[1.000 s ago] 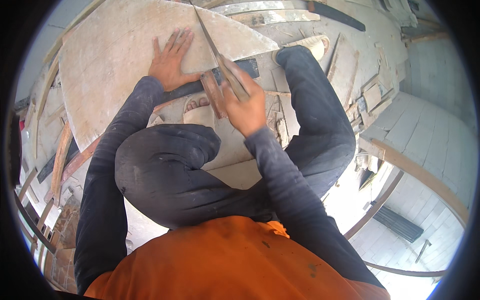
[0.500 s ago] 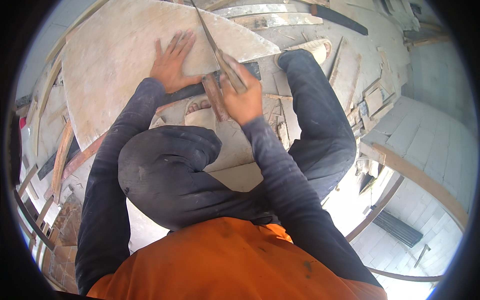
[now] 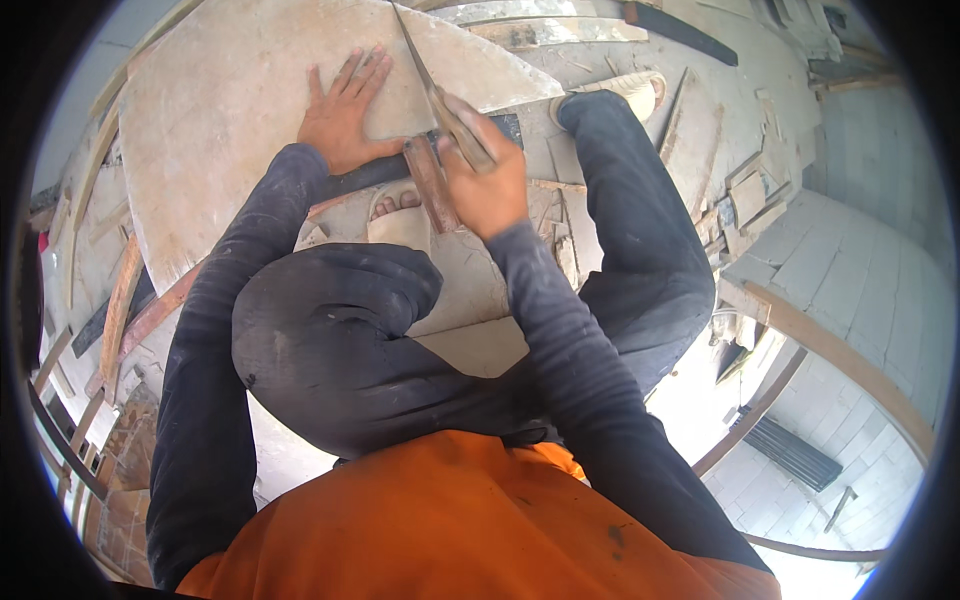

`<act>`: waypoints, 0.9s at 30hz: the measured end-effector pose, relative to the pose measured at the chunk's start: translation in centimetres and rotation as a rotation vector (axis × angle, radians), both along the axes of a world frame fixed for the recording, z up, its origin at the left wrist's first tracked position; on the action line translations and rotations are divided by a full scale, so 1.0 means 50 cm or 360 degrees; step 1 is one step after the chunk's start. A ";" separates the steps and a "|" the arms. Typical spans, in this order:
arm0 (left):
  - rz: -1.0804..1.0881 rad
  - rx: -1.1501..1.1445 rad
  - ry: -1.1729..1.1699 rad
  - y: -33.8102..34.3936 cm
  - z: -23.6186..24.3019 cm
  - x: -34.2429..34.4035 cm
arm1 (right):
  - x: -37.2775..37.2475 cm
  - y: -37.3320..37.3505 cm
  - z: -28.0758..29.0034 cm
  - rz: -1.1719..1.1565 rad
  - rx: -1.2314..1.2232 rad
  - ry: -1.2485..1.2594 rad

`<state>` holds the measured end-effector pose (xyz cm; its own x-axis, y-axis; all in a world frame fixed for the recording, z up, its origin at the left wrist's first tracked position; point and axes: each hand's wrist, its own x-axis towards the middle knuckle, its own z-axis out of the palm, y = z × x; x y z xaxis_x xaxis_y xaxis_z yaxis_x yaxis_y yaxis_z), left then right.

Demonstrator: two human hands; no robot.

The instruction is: The person measures a piece of wood with a tape measure, marks it with a pencil using a square ruler, and then saws the wood with a hand saw.

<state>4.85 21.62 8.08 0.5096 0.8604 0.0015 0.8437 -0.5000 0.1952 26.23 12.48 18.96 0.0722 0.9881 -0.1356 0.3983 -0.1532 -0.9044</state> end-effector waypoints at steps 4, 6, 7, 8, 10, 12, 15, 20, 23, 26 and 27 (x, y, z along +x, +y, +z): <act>0.0051 -0.0085 0.0147 0.016 -0.001 0.005 | -0.010 -0.064 0.019 -0.0026 0.0090 -0.0015; 0.0043 -0.0141 0.0201 -0.001 0.005 0.002 | 0.011 -0.210 0.092 -0.0069 -0.0055 -0.0078; 0.0054 -0.0117 0.0169 -0.008 0.002 -0.010 | 0.025 -0.271 0.119 -0.0058 -0.0088 -0.0048; 0.0059 -0.0077 0.0133 -0.005 -0.002 -0.013 | 0.032 -0.306 0.144 -0.0152 -0.0161 0.0074; 0.0073 -0.0055 0.0140 -0.006 0.001 -0.024 | 0.031 -0.263 0.114 -0.0046 -0.0060 0.0081; 0.0071 -0.0076 0.0171 -0.007 0.010 -0.014 | 0.015 -0.150 0.046 -0.0011 0.0032 0.0049; -0.0001 -0.0033 0.0054 0.006 -0.004 0.012 | -0.020 0.037 -0.034 -0.0100 0.0135 -0.0044; 0.0062 -0.0125 0.0104 0.004 0.006 -0.004 | 0.012 -0.194 0.064 -0.0030 0.0010 -0.0074; 0.0067 -0.0123 0.0127 -0.005 0.019 -0.009 | 0.033 -0.298 0.134 -0.0063 -0.0097 -0.0027; 0.0060 -0.0090 0.0091 -0.012 0.010 -0.017 | 0.015 -0.190 0.074 0.0006 0.0024 0.0003; 0.0047 -0.0065 0.0059 -0.005 0.007 -0.005 | 0.004 -0.104 0.018 0.0067 0.0163 -0.0083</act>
<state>4.60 21.37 8.44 0.4832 0.8740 -0.0523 0.8649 -0.4672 0.1836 26.42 7.26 19.84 0.0347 0.9989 -0.0310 0.4495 -0.0433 -0.8922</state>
